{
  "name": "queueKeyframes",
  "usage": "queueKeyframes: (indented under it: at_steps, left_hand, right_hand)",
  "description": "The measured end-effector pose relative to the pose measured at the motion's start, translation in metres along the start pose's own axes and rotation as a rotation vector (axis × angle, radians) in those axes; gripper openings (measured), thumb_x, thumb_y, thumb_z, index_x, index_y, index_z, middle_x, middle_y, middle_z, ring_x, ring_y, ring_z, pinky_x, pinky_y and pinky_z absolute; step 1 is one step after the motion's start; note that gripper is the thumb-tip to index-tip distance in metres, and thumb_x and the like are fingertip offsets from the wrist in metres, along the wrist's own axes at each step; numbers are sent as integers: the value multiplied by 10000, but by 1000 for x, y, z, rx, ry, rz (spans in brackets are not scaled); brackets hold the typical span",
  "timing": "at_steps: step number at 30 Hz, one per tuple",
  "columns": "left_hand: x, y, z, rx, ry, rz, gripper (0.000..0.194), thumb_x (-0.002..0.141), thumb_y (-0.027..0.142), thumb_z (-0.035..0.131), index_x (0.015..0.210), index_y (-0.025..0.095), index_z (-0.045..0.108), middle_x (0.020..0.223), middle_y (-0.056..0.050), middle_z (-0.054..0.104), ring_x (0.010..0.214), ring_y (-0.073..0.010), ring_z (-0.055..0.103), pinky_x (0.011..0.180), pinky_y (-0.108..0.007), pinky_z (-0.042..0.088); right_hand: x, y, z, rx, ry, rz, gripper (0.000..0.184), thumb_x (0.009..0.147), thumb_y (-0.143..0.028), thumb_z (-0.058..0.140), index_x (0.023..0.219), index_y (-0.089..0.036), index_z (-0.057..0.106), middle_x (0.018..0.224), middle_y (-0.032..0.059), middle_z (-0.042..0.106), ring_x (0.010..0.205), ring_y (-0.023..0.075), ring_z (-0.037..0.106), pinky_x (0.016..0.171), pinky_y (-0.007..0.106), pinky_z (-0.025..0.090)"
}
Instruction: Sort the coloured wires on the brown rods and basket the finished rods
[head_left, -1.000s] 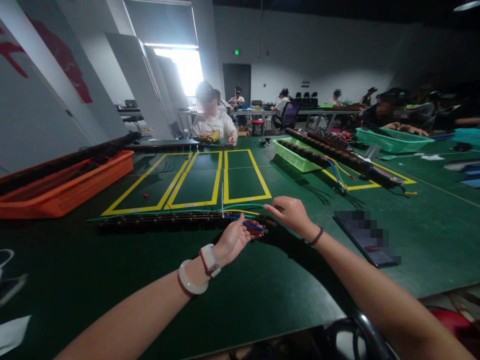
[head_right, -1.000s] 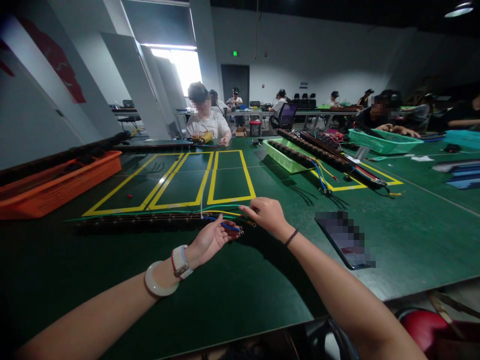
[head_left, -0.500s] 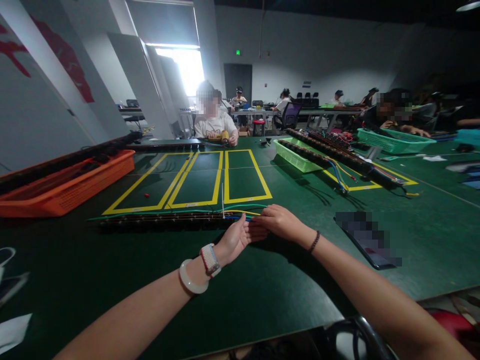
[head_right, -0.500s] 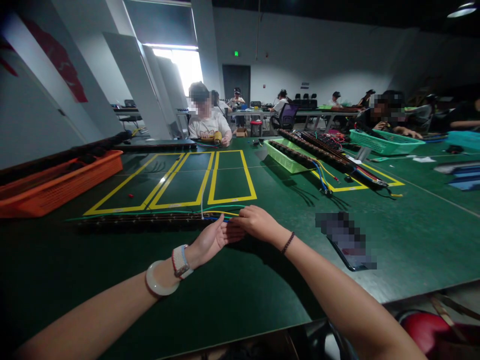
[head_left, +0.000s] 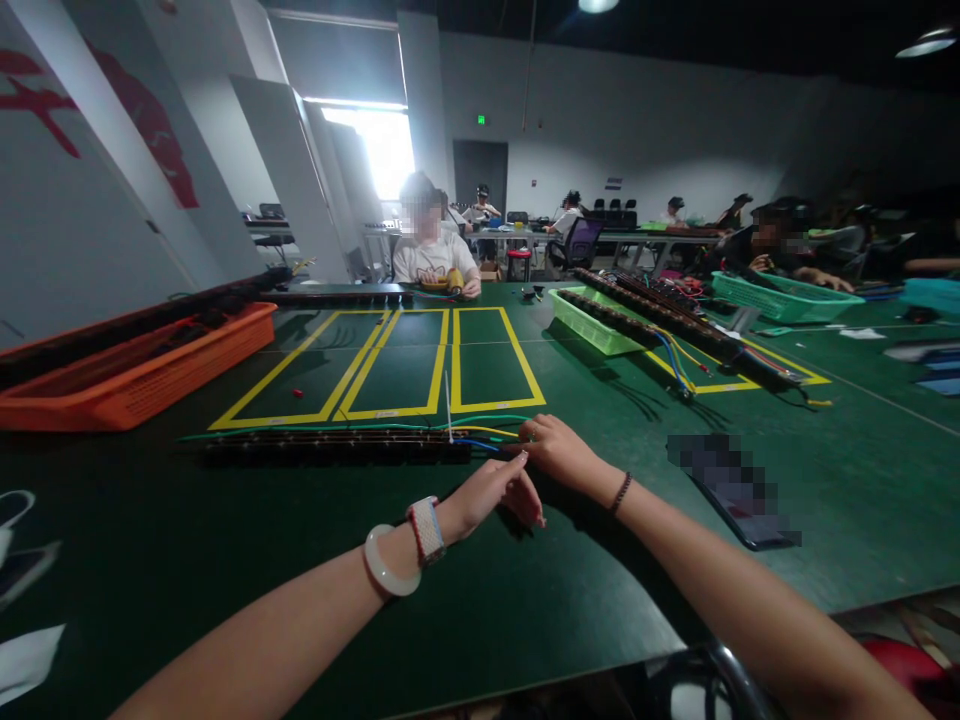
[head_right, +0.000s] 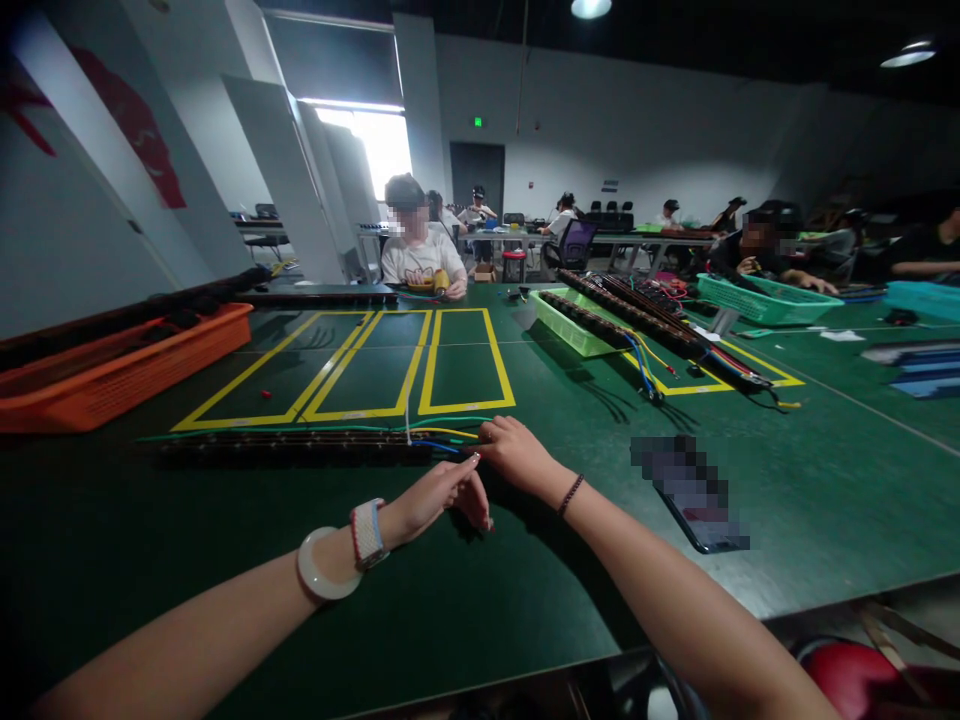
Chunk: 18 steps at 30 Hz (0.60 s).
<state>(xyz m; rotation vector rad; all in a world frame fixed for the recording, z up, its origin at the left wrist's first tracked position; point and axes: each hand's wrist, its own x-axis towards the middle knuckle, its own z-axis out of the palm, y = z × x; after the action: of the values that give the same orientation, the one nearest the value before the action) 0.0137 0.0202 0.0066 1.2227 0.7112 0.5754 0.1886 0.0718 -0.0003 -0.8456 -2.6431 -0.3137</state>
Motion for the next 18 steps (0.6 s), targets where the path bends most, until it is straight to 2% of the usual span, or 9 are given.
queueKeyframes:
  at_steps: [3,6,9,13,18]
  left_hand:
    - [-2,-2,2,108,-95,31,633,873,563,327,604,94,656,612,-130,663,564,-159,625,600,-252,479]
    - [-8,-5,7,220,-207,27,597,837,596,391,607,106,644,600,-99,648,540,-149,605,553,-243,470]
    - [-14,-8,11,314,-244,66,562,813,607,434,603,118,615,576,-66,619,509,-128,577,540,-234,464]
    - [-18,-10,10,468,-254,202,542,849,570,398,623,123,605,587,-58,614,504,-110,561,526,-210,443]
    - [-16,-13,6,710,-255,432,469,903,436,380,647,136,634,627,-47,644,588,-101,586,635,-193,436]
  right_hand:
    - [7,-3,-4,85,76,52,213,874,-281,569,1061,-239,663,994,83,572,913,190,498,798,325,401]
    - [24,-7,-9,159,161,142,305,878,-363,553,1131,-202,610,1056,104,558,983,205,506,848,349,421]
    - [45,-17,-6,161,140,165,476,834,-481,575,1205,-184,544,1101,125,545,1012,237,503,865,389,426]
    - [71,-33,11,124,85,118,652,740,-581,632,1224,-164,505,1125,135,541,1043,263,492,904,414,396]
    - [89,-41,30,71,16,173,480,696,-530,700,948,-141,573,932,96,587,877,240,529,787,366,428]
